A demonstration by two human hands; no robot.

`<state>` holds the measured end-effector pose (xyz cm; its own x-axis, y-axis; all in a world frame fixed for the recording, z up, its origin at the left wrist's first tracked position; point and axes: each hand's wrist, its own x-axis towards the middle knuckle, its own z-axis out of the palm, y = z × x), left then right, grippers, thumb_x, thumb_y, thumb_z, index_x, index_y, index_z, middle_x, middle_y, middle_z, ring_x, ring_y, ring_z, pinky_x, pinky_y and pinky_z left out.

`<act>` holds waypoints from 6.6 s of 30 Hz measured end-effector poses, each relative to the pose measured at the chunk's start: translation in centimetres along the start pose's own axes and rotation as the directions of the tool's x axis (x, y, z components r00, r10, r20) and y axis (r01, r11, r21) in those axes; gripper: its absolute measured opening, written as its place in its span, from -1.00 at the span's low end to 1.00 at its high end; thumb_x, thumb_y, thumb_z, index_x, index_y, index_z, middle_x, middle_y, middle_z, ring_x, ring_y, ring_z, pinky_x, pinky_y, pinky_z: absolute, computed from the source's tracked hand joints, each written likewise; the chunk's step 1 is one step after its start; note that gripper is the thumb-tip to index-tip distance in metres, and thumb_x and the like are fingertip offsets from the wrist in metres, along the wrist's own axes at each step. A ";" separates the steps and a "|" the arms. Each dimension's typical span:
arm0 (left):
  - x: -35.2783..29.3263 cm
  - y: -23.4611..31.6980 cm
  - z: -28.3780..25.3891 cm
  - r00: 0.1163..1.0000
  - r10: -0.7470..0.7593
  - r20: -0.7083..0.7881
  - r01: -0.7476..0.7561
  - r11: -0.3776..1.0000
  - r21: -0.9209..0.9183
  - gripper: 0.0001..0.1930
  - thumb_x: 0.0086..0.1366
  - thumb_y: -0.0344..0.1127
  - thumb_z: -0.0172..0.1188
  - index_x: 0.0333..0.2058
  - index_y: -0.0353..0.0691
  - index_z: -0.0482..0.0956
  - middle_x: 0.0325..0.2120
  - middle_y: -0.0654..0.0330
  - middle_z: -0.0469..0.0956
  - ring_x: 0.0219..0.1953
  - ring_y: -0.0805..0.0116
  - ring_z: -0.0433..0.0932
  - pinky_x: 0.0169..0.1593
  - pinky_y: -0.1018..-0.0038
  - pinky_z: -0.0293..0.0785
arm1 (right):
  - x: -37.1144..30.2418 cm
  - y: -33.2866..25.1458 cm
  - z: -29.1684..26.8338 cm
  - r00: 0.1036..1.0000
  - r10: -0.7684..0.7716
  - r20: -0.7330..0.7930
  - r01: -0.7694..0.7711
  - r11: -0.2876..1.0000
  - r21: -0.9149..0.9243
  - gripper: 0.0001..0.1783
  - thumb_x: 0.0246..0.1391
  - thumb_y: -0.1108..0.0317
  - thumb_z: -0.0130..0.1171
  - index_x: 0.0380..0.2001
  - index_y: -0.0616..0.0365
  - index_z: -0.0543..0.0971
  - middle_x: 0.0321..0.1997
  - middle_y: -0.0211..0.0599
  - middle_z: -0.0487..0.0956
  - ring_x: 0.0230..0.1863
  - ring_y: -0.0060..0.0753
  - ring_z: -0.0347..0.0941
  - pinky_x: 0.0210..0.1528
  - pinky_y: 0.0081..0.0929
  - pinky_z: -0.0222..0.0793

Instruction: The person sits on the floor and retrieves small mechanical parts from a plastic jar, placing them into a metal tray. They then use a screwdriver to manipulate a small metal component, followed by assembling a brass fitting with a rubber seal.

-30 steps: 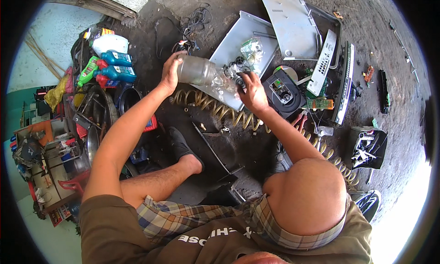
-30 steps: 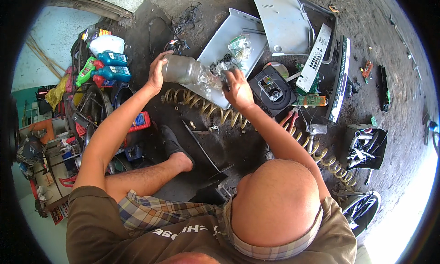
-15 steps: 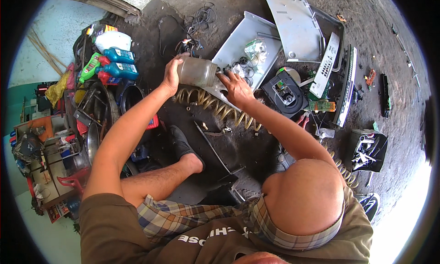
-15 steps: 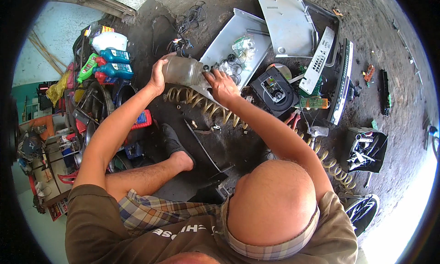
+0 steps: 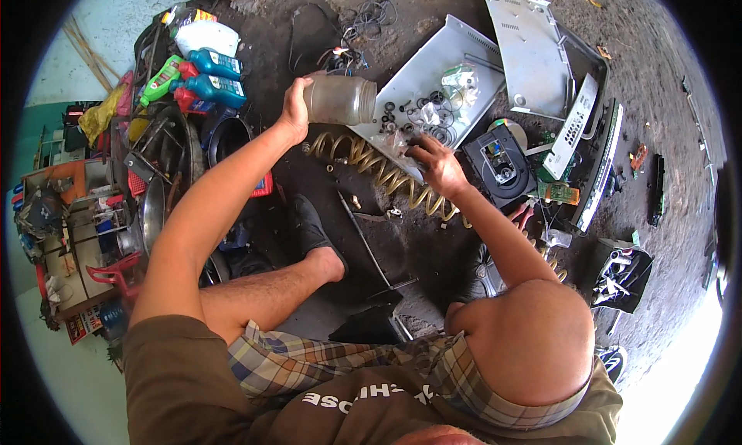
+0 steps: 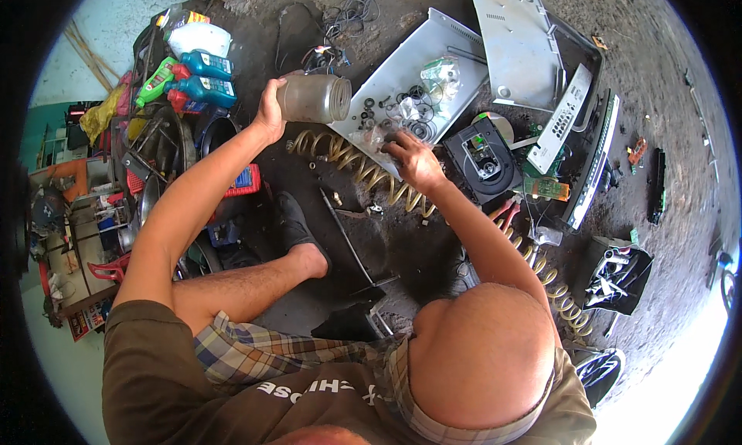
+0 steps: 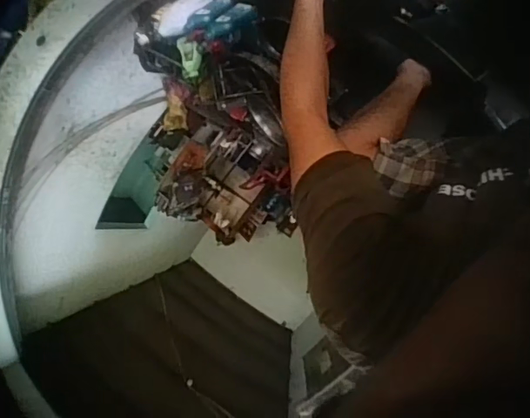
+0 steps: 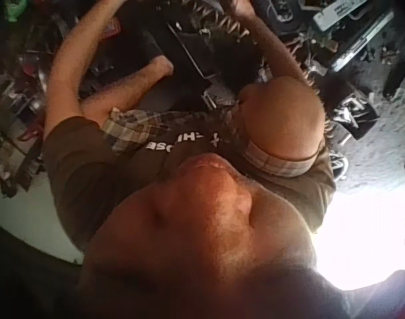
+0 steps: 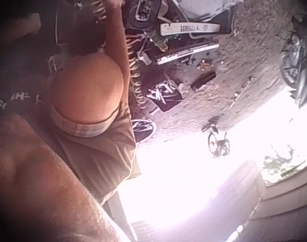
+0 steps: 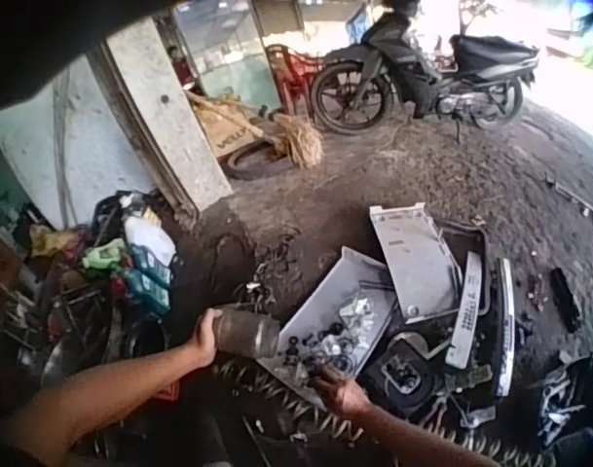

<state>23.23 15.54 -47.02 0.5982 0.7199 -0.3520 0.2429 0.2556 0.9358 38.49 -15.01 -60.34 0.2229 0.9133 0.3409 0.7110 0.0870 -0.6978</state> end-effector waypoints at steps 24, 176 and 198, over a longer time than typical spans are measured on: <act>-0.8 1.3 0.6 0.991 -0.133 0.034 0.136 0.984 -0.113 -0.38 0.43 0.19 -0.15 0.20 -0.10 0.57 0.08 0.14 0.66 0.13 0.17 0.64 0.18 0.05 0.57 | 2.6 -1.2 -0.4 0.938 0.147 0.314 -0.054 0.956 -0.288 -0.46 0.15 0.47 0.12 0.19 -0.14 0.67 0.26 0.03 0.40 0.35 0.05 0.37 0.31 -0.09 0.48; -8.5 -3.7 5.5 0.684 -0.486 0.544 0.613 0.787 -0.069 -0.35 0.43 0.12 -0.15 0.15 -0.29 0.62 0.11 0.02 0.66 0.16 0.09 0.62 0.32 0.12 0.44 | 3.7 -15.3 -6.8 0.855 -0.094 0.511 0.270 0.921 -0.282 -0.93 -0.11 0.42 0.33 -0.50 0.10 0.76 -0.46 -0.17 0.74 -0.37 -0.23 0.75 -0.27 -0.31 0.64; -10.4 -3.8 5.8 0.680 -0.464 0.568 0.658 0.728 -0.193 -0.32 0.44 0.17 -0.23 0.15 -0.25 0.61 0.07 0.02 0.68 0.14 0.07 0.62 0.30 0.06 0.48 | 2.9 -15.3 -7.3 0.997 0.019 -0.074 0.003 0.958 0.286 -0.67 -0.04 0.61 0.30 -0.13 0.24 0.64 -0.16 -0.08 0.61 -0.16 0.13 0.66 -0.08 -0.12 0.63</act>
<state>20.53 3.31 -47.07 0.7277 0.0049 -0.6858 0.4227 0.7843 0.4541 33.14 -16.63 -44.05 0.2850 0.8830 0.3730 0.4913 0.1996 -0.8478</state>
